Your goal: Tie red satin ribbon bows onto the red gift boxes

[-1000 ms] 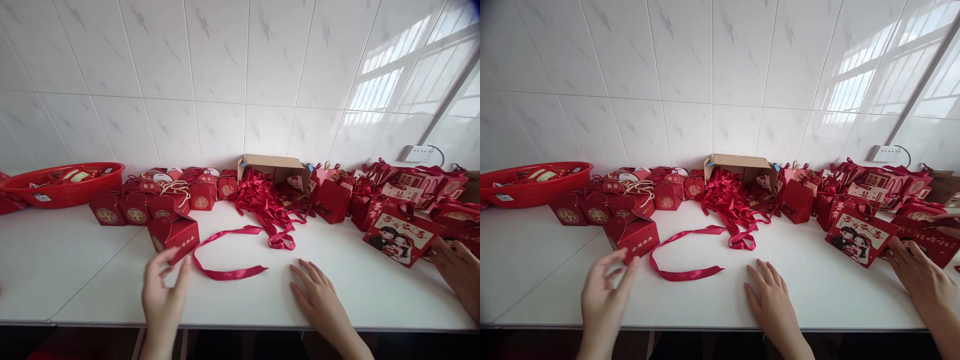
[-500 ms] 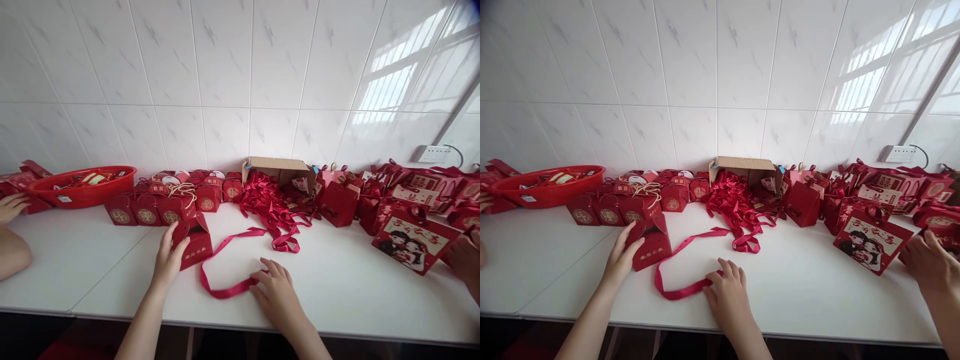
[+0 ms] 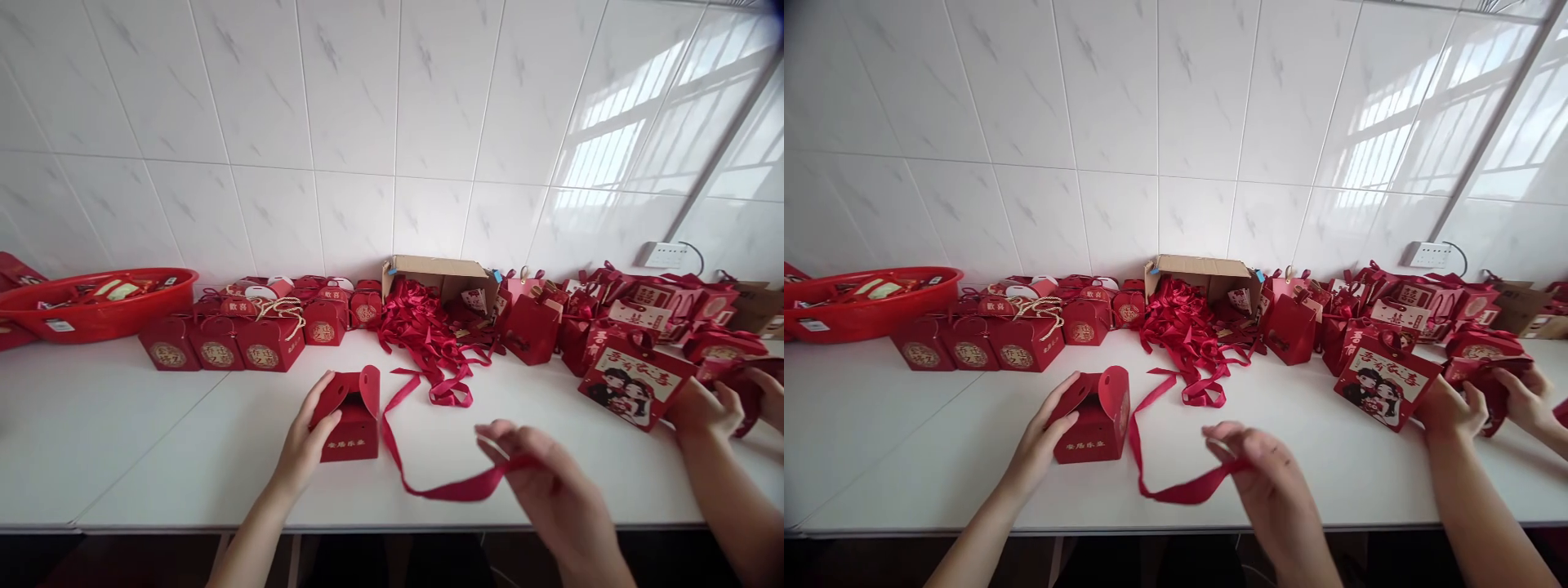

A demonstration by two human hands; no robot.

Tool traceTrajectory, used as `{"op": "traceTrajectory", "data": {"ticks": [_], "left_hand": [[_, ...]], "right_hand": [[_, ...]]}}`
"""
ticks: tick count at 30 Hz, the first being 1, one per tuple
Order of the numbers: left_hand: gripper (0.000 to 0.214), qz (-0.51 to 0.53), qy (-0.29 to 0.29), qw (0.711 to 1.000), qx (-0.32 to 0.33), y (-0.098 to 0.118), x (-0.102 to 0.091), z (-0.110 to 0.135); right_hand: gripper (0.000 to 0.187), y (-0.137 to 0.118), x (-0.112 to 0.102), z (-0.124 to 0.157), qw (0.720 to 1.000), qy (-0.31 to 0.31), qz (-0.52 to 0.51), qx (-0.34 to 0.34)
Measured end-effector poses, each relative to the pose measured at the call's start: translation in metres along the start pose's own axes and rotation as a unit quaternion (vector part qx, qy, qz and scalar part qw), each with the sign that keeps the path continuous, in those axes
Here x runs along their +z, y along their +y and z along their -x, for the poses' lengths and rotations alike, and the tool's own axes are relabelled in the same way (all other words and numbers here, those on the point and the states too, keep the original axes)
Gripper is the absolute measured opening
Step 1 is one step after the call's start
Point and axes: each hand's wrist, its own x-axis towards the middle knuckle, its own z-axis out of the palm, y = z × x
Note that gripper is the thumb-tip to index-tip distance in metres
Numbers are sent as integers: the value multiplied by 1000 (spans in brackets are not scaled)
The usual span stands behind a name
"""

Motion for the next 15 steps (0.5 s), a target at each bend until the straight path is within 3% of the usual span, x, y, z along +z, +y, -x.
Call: {"op": "traceTrajectory", "data": {"ticks": [2,5,8,11,15], "left_hand": [[63,-23,-22,1000,1,2,8,-3],[67,-70,-55,996,1,5,17,-17],[71,-134,-85,987,4,9,22,-45],[70,-242,-130,961,34,19,27,-80],[62,-325,-208,921,55,46,35,-119]], "right_hand": [[14,-25,-4,-20,992,74,-100,-24],[24,-66,-6,-60,976,97,-193,-26],[30,-104,0,-94,975,111,-173,-86],[28,-134,19,-113,966,109,-171,-158],[11,-148,48,-121,944,98,-61,-308]]}}
